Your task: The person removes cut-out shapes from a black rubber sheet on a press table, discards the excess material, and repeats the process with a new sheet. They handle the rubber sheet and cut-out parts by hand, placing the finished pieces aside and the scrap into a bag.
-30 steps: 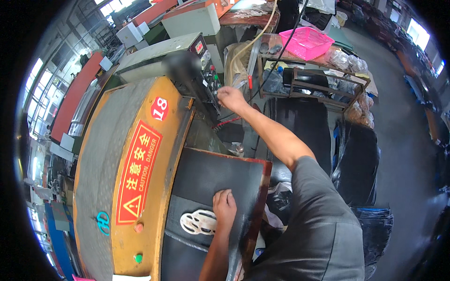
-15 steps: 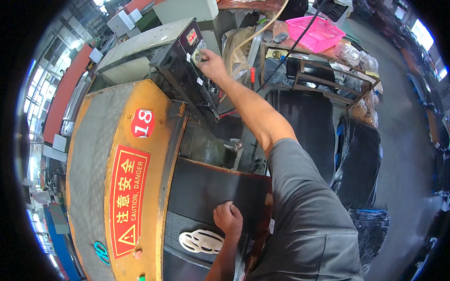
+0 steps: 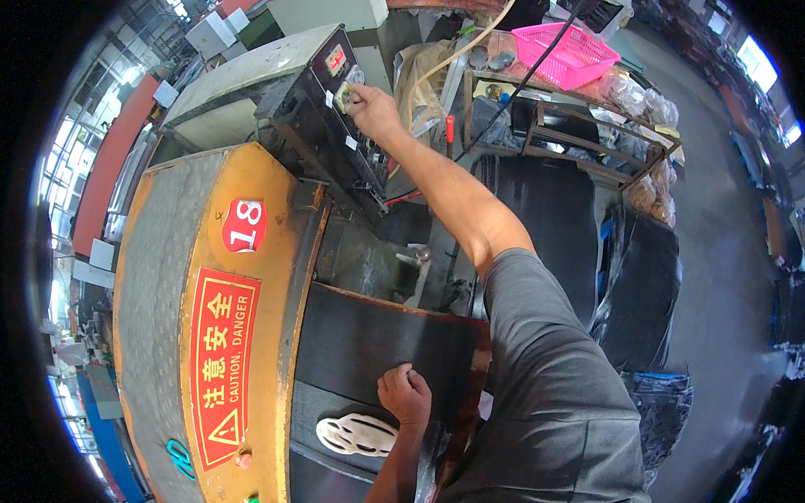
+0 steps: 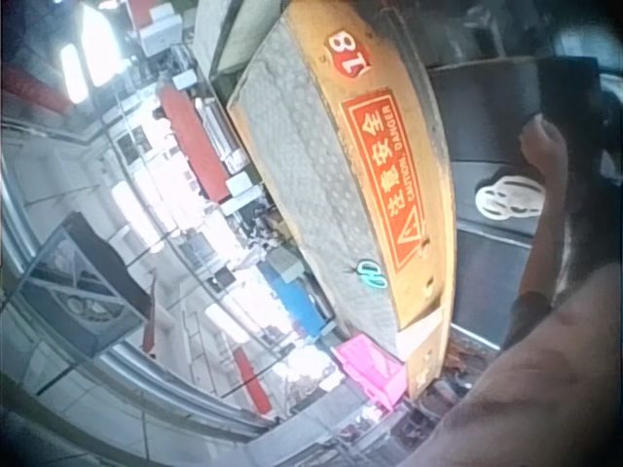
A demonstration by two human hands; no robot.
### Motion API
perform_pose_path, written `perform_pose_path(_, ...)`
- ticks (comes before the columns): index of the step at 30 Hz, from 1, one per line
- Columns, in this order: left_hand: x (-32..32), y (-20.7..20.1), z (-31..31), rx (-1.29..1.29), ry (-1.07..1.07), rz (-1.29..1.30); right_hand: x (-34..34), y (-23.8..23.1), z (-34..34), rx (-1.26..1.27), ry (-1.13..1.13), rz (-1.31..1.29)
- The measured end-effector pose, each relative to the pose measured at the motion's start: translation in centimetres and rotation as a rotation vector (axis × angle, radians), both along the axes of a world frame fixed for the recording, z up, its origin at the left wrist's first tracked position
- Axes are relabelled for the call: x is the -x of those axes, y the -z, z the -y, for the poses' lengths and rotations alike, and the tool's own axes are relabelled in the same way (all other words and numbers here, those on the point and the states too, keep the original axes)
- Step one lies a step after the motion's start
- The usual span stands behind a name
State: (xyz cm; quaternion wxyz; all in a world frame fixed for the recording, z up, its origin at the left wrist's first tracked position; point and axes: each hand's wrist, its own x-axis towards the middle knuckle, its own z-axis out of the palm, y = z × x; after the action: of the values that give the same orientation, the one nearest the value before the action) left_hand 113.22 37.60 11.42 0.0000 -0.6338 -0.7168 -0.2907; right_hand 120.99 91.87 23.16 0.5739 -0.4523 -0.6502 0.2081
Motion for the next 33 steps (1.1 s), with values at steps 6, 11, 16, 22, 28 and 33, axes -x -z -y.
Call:
perform_pose_path(6,0.1,0.0,-0.1,-0.012,0.009,0.015,0.1,0.5,0.1,0.063,-0.032,-0.099)
perform_pose_path(11,0.3,1.0,0.4,0.007,-0.024,0.022,-1.2,1.7,2.5,0.191,-0.175,-0.142)
perform_pose_path(16,0.5,0.9,0.4,-0.012,-0.017,0.017,-1.7,1.6,2.5,0.219,-0.124,-0.160)
perform_pose_path(22,0.3,0.7,0.4,0.035,-0.046,0.072,-2.0,-1.6,6.7,0.253,0.102,-0.001)
perform_pose_path(28,0.3,1.0,0.4,-0.043,-0.066,0.146,0.6,1.3,32.1,0.482,-0.744,-0.031)
perform_pose_path(33,-1.1,-1.9,5.6,0.134,0.141,0.708,5.5,5.3,50.2,0.557,-1.012,0.498)
